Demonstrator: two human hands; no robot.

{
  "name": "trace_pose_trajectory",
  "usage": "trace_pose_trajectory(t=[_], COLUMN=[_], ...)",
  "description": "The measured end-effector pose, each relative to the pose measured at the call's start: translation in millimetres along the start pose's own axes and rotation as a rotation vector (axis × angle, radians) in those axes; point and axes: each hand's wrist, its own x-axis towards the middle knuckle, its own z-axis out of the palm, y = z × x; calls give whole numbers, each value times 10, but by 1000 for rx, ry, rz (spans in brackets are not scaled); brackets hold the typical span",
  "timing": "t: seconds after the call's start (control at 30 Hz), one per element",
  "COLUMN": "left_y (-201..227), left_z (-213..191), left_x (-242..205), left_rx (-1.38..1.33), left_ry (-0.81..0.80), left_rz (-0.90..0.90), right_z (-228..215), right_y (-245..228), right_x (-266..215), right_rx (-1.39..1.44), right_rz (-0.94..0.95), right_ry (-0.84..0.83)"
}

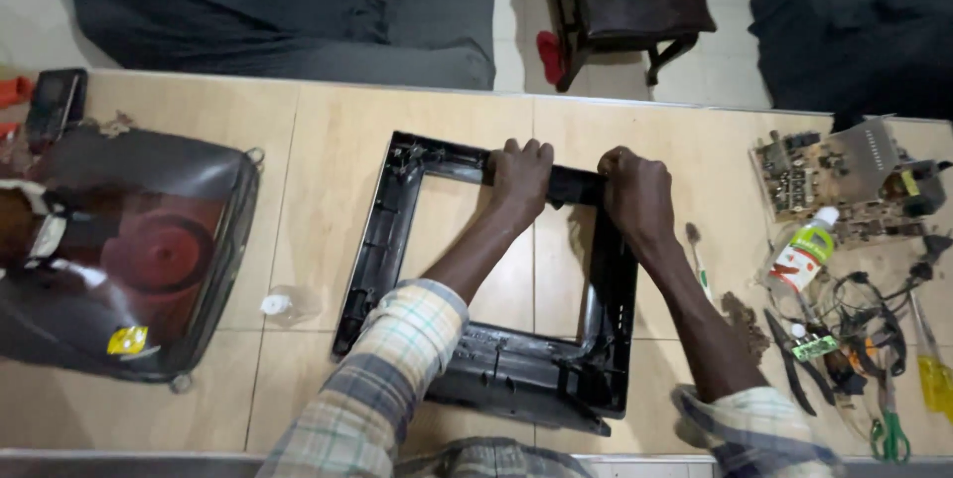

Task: Cleaning the front bezel of a CRT monitor by scraping dirt from crevices and wiping surfaces.

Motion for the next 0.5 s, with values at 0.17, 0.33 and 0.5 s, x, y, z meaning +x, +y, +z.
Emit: trace_pose_trajectory(t=[0.17, 0.33, 0.5], left_y=[38, -74, -57], left_z=[128, 209, 13], left_x=[106, 70, -18], left_rx=[-2, 31, -10], left_ry=[-31, -38, 0], left_rz=[-26, -6, 0], right_z=[215, 59, -119], right_y=[-624, -581, -126], right_x=[-96, -20, -154], right_rx=[264, 442, 361], right_rz=[-81, -44, 47], right_ry=[144, 63, 74])
